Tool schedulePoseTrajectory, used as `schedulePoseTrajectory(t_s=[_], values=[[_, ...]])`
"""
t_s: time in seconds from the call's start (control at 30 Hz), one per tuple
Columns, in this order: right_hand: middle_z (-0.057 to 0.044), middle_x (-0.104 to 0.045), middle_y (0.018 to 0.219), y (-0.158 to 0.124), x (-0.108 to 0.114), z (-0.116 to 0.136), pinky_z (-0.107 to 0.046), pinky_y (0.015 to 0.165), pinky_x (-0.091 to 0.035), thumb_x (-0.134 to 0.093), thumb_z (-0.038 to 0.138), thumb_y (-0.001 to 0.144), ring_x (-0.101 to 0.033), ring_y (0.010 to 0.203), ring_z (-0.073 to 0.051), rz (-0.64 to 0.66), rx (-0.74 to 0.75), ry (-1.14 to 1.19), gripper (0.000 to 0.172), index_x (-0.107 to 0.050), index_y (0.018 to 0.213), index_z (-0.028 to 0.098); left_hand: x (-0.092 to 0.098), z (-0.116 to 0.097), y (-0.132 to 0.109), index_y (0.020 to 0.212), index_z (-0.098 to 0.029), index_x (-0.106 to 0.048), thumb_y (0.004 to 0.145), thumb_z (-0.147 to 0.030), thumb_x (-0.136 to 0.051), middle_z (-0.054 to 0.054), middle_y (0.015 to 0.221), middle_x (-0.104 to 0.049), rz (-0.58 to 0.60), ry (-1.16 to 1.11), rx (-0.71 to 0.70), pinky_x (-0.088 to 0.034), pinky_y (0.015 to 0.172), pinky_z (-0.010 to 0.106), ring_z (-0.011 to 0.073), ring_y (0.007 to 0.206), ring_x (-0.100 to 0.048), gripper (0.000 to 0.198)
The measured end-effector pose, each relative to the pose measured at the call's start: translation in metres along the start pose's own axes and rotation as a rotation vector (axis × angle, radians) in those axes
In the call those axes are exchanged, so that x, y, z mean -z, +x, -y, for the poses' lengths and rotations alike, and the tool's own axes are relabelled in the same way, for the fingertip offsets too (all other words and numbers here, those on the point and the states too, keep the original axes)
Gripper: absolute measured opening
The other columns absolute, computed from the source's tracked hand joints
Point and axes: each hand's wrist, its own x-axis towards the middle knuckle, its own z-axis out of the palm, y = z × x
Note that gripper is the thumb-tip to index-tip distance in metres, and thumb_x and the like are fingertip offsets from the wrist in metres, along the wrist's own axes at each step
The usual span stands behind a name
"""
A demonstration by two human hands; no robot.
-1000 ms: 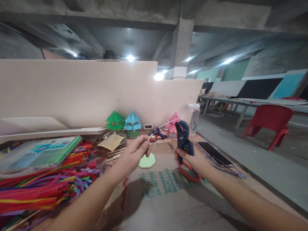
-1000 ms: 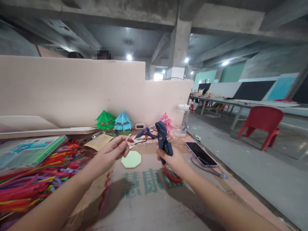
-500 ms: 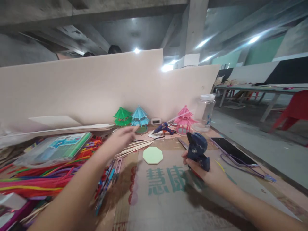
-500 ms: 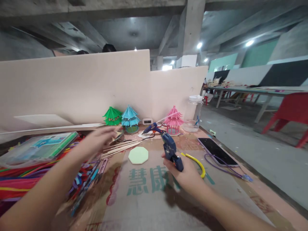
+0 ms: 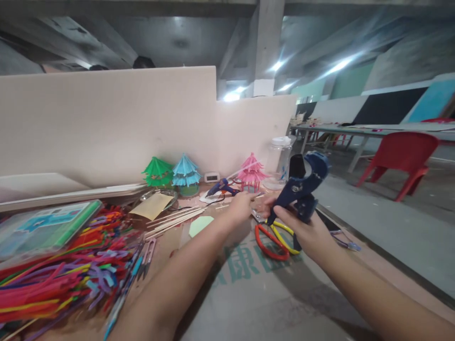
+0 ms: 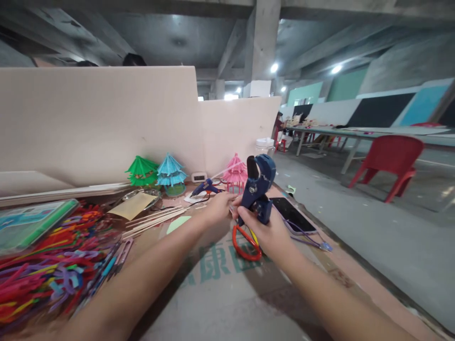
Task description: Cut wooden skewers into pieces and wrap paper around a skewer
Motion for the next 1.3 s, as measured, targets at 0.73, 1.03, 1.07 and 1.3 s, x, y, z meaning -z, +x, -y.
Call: schedulePoseTrajectory(t_s=[0.73, 1.03, 1.07, 1.3], values=[[-0.004, -0.064, 0.072, 0.007, 0.002, -0.020, -0.039, 0.072, -0.052, -0.071, 0.060, 0.064, -0.063, 0.072, -0.021, -0.090, -0.199, 0.109, 0.049, -0.062, 0.086, 0.018, 0.056, 0.045, -0.044, 0.117, -0.017, -0.058, 0.092, -0.032, -0.055, 0.009, 0.120, -0.059, 0.014, 0.726, 0.258, -0.052, 0.087, 0.043, 0.0212, 0.102, -0.060, 0.029], [-0.007, -0.069, 0.077, 0.010, 0.014, -0.009, -0.040, 0.077, -0.053, -0.068, 0.058, 0.070, -0.066, 0.077, -0.024, -0.036, -0.133, 0.034, 0.043, -0.063, 0.086, 0.019, -0.005, 0.035, 0.038, 0.119, -0.015, -0.056, 0.091, -0.032, -0.057, 0.010, 0.120, -0.059, 0.027, 0.787, 0.219, -0.053, 0.085, 0.043, 0.0220, 0.101, -0.061, 0.033], [-0.007, -0.069, 0.077, 0.010, 0.015, -0.008, -0.039, 0.077, -0.053, -0.067, 0.057, 0.071, -0.066, 0.077, -0.024, -0.034, -0.122, 0.031, 0.041, -0.063, 0.087, 0.019, -0.007, 0.036, 0.041, 0.120, -0.016, -0.056, 0.091, -0.032, -0.057, 0.010, 0.120, -0.058, 0.020, 0.795, 0.226, -0.053, 0.085, 0.043, 0.0221, 0.102, -0.060, 0.033], [-0.005, -0.069, 0.077, 0.010, 0.016, -0.009, -0.038, 0.076, -0.052, -0.064, 0.052, 0.075, -0.065, 0.078, -0.023, -0.017, -0.102, 0.050, 0.036, -0.062, 0.089, 0.019, -0.007, 0.036, 0.049, 0.120, -0.015, -0.055, 0.090, -0.032, -0.057, 0.010, 0.120, -0.058, 0.030, 0.801, 0.248, -0.053, 0.085, 0.043, 0.0223, 0.102, -0.060, 0.034]])
